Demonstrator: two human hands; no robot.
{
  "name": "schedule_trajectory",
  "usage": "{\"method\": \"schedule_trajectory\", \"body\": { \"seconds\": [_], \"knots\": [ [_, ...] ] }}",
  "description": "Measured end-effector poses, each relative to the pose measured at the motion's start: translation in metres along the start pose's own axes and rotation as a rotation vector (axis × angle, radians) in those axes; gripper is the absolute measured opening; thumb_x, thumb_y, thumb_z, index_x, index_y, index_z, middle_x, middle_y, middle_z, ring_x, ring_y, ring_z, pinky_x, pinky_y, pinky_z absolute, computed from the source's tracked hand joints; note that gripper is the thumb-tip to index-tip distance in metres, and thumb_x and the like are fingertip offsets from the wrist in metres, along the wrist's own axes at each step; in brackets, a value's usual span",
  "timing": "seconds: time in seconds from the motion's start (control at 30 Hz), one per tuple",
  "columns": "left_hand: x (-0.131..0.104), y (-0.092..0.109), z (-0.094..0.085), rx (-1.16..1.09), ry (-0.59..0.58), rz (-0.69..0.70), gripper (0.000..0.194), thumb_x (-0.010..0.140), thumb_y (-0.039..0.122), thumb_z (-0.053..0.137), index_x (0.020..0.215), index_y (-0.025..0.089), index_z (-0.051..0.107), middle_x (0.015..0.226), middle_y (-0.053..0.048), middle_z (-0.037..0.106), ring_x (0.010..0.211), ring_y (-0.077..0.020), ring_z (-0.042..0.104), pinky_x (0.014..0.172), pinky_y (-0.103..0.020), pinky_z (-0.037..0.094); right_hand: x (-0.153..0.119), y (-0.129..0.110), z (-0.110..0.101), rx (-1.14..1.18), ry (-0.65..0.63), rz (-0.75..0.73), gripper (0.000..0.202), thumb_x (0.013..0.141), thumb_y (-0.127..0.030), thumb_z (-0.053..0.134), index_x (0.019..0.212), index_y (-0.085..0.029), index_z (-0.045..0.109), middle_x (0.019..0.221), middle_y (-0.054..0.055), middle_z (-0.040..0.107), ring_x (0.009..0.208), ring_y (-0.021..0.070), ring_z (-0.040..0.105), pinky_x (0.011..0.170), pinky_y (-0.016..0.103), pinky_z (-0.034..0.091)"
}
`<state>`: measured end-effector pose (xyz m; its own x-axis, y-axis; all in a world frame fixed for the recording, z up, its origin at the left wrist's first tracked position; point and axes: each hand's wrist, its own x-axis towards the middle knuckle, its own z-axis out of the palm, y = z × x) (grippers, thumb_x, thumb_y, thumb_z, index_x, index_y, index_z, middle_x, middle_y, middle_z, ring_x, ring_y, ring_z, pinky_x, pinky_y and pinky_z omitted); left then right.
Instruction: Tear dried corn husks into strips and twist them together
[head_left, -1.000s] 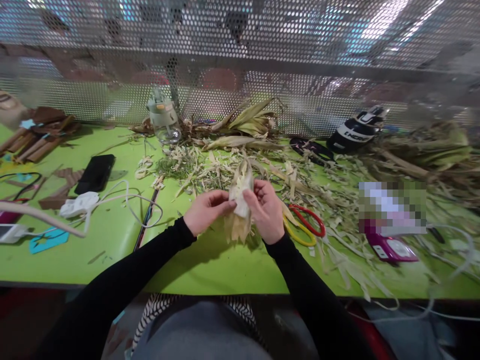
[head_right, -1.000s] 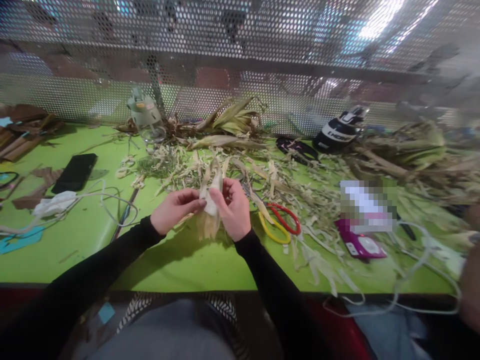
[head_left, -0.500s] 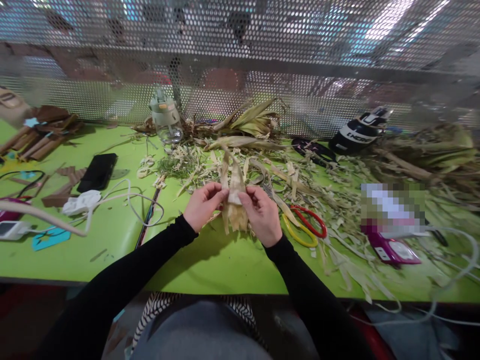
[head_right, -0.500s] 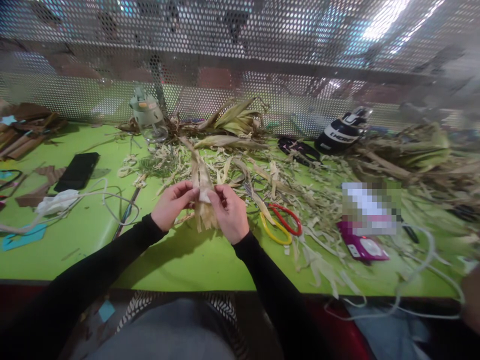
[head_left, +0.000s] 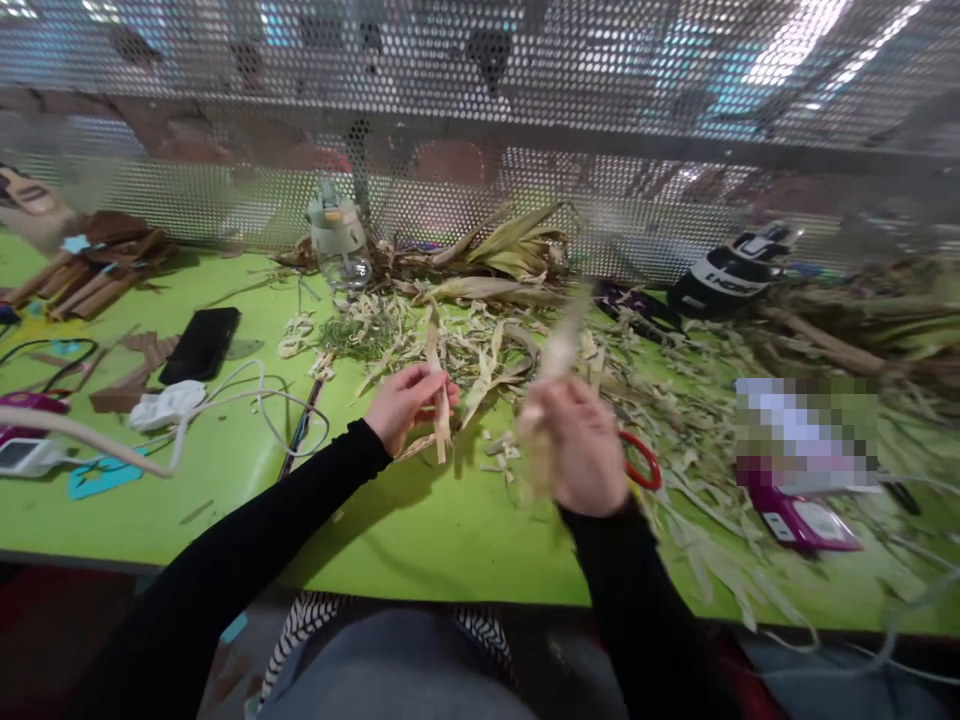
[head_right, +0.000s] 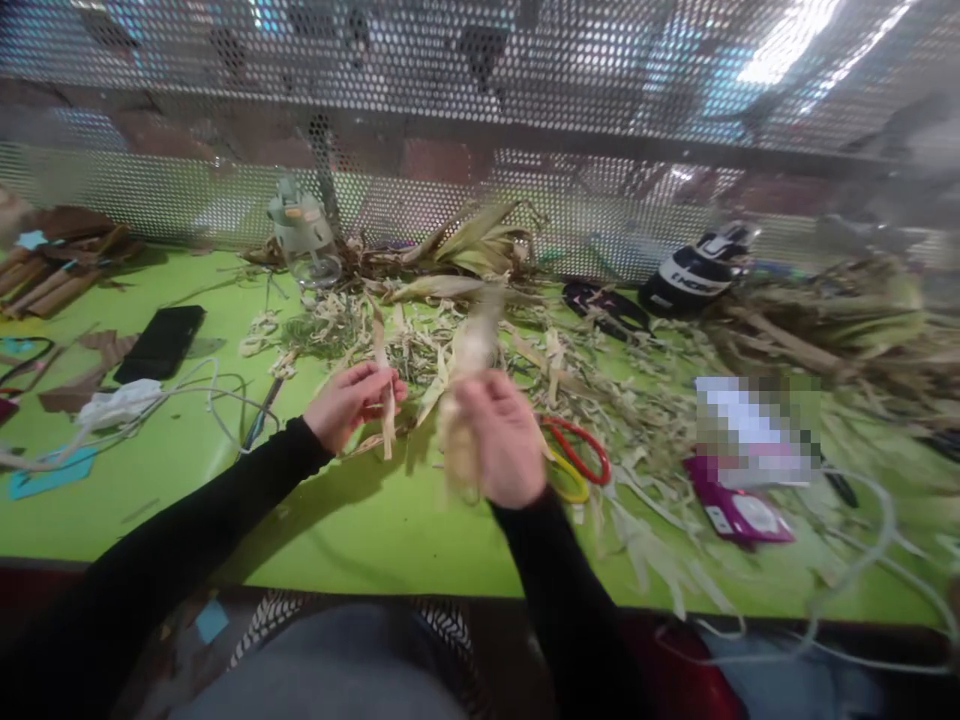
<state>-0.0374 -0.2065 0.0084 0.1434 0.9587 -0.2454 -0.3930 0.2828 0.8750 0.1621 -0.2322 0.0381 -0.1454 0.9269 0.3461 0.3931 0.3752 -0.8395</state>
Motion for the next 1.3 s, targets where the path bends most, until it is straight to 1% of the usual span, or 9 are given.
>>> {"method": "schedule_trajectory", "body": {
  "seconds": [0.17, 0.27, 0.43, 0.6, 0.73, 0.87, 1.0, 1.1, 1.3],
  "knots": [
    [-0.015, -0.008, 0.013, 0.108, -0.012, -0.022, 0.021, 0.068, 0.029, 0.071, 0.074, 0.014, 0.058, 0.059, 0.005, 0.057, 0.048, -0.0052, 0.052, 0.05, -0.017, 0.045, -0.001, 0.009, 0.047, 0.038, -0.015, 0.094, 0.03, 0.077, -0.048, 0.063, 0.077, -0.019, 0.056, 0.062, -0.003, 0.054, 0.055, 0.0115, 0.047, 0.048, 0.024, 0.038],
    [-0.019, -0.004, 0.013, 0.089, -0.034, -0.086, 0.02, 0.07, 0.031, 0.07, 0.073, 0.014, 0.06, 0.061, 0.004, 0.06, 0.052, -0.0067, 0.055, 0.056, -0.019, 0.049, 0.0, 0.014, 0.057, 0.035, -0.023, 0.124, 0.029, 0.077, -0.046, 0.064, 0.073, -0.019, 0.052, 0.059, -0.004, 0.05, 0.052, 0.0103, 0.043, 0.047, 0.023, 0.035],
    [-0.021, 0.007, 0.005, 0.082, -0.092, -0.167, 0.017, 0.077, 0.03, 0.064, 0.075, 0.013, 0.063, 0.07, -0.002, 0.065, 0.063, -0.0098, 0.061, 0.064, -0.022, 0.052, 0.001, 0.016, 0.051, -0.005, -0.027, 0.115, 0.033, 0.076, -0.041, 0.067, 0.063, -0.02, 0.045, 0.057, -0.006, 0.04, 0.051, 0.0081, 0.034, 0.045, 0.022, 0.029],
    [-0.017, 0.011, -0.001, 0.202, -0.137, -0.133, 0.02, 0.077, 0.033, 0.066, 0.074, 0.014, 0.065, 0.064, 0.0, 0.062, 0.055, -0.0071, 0.057, 0.058, -0.02, 0.05, 0.003, 0.014, 0.048, 0.028, -0.055, 0.13, 0.033, 0.075, -0.042, 0.068, 0.065, -0.02, 0.046, 0.057, -0.006, 0.039, 0.051, 0.008, 0.035, 0.046, 0.021, 0.03],
    [-0.017, 0.011, 0.0, 0.196, -0.145, -0.126, 0.023, 0.072, 0.037, 0.07, 0.072, 0.014, 0.065, 0.064, 0.0, 0.063, 0.054, -0.0072, 0.056, 0.057, -0.02, 0.049, 0.004, 0.015, 0.049, 0.09, -0.044, 0.166, 0.033, 0.073, -0.043, 0.07, 0.066, -0.019, 0.048, 0.057, -0.006, 0.039, 0.051, 0.0076, 0.035, 0.045, 0.021, 0.03],
    [-0.018, 0.008, 0.001, 0.274, -0.183, -0.06, 0.023, 0.067, 0.031, 0.074, 0.08, 0.014, 0.068, 0.069, 0.0, 0.063, 0.055, -0.0053, 0.052, 0.054, -0.017, 0.044, 0.004, 0.015, 0.049, 0.167, -0.028, 0.205, 0.035, 0.07, -0.046, 0.071, 0.068, -0.019, 0.049, 0.057, -0.006, 0.043, 0.05, 0.0078, 0.038, 0.043, 0.021, 0.031],
    [-0.015, 0.002, -0.001, 0.337, -0.152, 0.005, 0.021, 0.067, 0.029, 0.072, 0.079, 0.012, 0.066, 0.069, 0.0, 0.061, 0.054, -0.0056, 0.05, 0.053, -0.018, 0.042, 0.002, 0.014, 0.047, 0.232, -0.105, 0.246, 0.03, 0.076, -0.046, 0.065, 0.072, -0.018, 0.053, 0.057, -0.005, 0.046, 0.049, 0.0078, 0.039, 0.042, 0.02, 0.031],
    [-0.013, 0.0, -0.002, 0.414, -0.137, 0.04, 0.023, 0.069, 0.032, 0.069, 0.08, 0.012, 0.065, 0.07, -0.002, 0.062, 0.055, -0.007, 0.05, 0.053, -0.02, 0.042, 0.002, 0.014, 0.047, 0.163, -0.09, 0.187, 0.026, 0.078, -0.042, 0.064, 0.073, -0.018, 0.054, 0.061, -0.004, 0.048, 0.053, 0.0087, 0.041, 0.046, 0.021, 0.033],
    [-0.013, -0.001, -0.003, 0.707, -0.109, 0.166, 0.022, 0.072, 0.034, 0.061, 0.077, 0.013, 0.062, 0.068, -0.001, 0.059, 0.057, -0.0104, 0.049, 0.054, -0.022, 0.039, 0.0, 0.013, 0.05, 0.01, -0.074, 0.105, 0.025, 0.081, -0.038, 0.061, 0.068, -0.018, 0.053, 0.059, -0.004, 0.046, 0.052, 0.0091, 0.04, 0.048, 0.022, 0.033]
  ]
}}
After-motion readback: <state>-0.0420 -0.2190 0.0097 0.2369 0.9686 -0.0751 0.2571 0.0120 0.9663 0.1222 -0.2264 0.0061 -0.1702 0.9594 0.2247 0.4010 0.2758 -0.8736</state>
